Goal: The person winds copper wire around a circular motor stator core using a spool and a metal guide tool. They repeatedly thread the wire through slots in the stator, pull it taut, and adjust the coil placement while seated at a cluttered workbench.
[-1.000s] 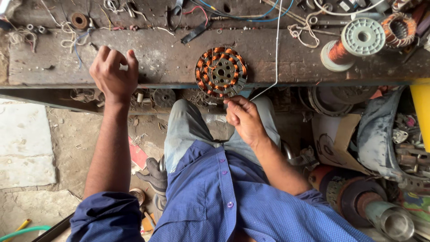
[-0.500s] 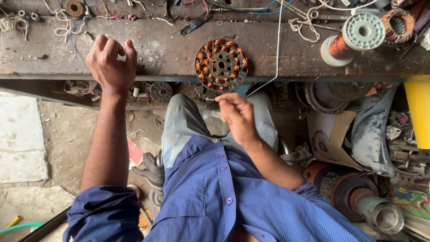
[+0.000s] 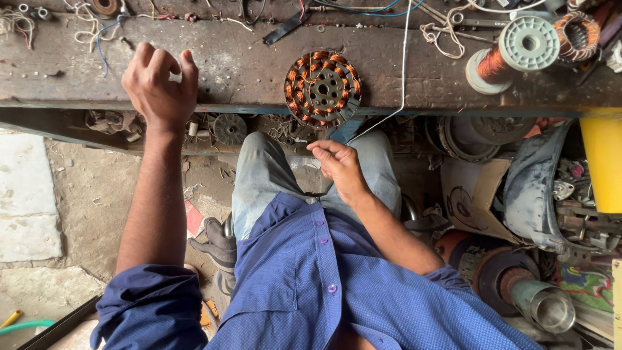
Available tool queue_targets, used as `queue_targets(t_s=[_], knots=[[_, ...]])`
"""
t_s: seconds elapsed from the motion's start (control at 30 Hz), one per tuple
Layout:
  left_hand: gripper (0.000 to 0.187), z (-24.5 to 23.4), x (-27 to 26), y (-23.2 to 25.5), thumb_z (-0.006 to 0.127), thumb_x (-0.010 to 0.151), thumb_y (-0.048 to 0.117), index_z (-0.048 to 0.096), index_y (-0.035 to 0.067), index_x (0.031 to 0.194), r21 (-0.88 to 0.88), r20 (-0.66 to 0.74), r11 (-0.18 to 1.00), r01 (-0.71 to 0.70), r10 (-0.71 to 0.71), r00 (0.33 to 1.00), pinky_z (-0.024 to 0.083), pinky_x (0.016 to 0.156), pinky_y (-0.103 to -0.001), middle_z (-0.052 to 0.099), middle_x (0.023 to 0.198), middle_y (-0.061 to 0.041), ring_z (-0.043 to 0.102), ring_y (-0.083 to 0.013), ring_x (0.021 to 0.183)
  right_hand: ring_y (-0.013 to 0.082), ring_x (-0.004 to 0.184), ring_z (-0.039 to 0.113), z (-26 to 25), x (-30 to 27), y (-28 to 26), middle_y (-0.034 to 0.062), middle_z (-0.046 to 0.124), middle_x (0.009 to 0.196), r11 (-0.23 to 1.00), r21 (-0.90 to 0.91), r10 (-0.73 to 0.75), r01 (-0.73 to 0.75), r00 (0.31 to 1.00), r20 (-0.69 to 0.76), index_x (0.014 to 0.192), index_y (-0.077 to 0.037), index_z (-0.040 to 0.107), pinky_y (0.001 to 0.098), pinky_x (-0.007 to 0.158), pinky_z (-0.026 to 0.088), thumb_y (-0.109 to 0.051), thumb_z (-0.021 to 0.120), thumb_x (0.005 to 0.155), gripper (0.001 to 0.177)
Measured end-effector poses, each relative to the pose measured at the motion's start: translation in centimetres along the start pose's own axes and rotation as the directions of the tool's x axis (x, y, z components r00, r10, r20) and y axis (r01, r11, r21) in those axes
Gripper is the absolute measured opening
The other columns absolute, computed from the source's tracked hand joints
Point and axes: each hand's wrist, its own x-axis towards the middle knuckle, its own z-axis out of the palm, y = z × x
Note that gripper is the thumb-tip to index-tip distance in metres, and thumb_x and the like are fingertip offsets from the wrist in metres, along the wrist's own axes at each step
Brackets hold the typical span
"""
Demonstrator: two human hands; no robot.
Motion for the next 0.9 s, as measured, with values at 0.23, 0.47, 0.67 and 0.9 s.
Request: queue_targets(t_s=[0.23,0.47,0.67,0.9], knots=[[0.037,-0.1,0.3,0.2,0.073,0.099,0.021,0.049,0.015,0.071,-0.004,0.013,1.0,0.026,-0.026,1.0,0.032,0.056,-0.033,0.049,0.075,-0.001,0.044,-0.0142,0.062,0.0038,0.051,0.037,-1.5,-0.4,0.9,-0.0069,0.048,0.062,0.999,0.009,0.042,-0.042,0.998,-0.035,0.109,-0.007,0.074,0.0228,0.049,0.03,-0.01,0.063,0.102,0.014],[0.035,0.3,-0.1,-0.2,0.072,0.101,0.023,0.05,0.015,0.074,0.018,0.011,1.0,0.008,-0.008,1.0,0.031,0.057,-0.033,0.049,0.078,-0.001,0.044,-0.0145,0.064,0.0096,0.065,0.046,-5.5,-3.7,-2.9,-0.0013,0.054,0.07,0.938,0.289,-0.244,0.19,0.956,0.164,0.114,-0.012,0.076,0.0283,0.063,0.039,-0.011,0.062,0.104,0.017],[0.037,0.7,-0.7,-0.6,0.072,0.101,0.024,0.051,0.016,0.072,0.055,0.001,0.998,0.002,-0.002,1.0,0.032,0.059,-0.032,0.05,0.079,0.0,0.044,-0.0132,0.065,0.0097,0.066,0.047,-4.4,-5.2,-6.6,0.0005,0.062,0.072,0.901,0.33,-0.382,0.283,0.878,0.289,0.113,-0.015,0.078,0.0279,0.065,0.039,-0.011,0.068,0.104,0.014],[0.034,1.0,-0.6,-0.8,0.073,0.099,0.02,0.051,0.018,0.073,0.048,0.014,0.999,0.015,-0.016,1.0,0.032,0.057,-0.03,0.05,0.076,0.002,0.041,-0.0114,0.062,0.0167,0.084,0.064,2.0,-4.1,-6.0,0.0046,0.071,0.094,0.892,-0.229,-0.216,0.39,0.813,0.541,0.119,-0.006,0.075,0.0322,0.076,0.05,-0.01,0.07,0.1,0.02]])
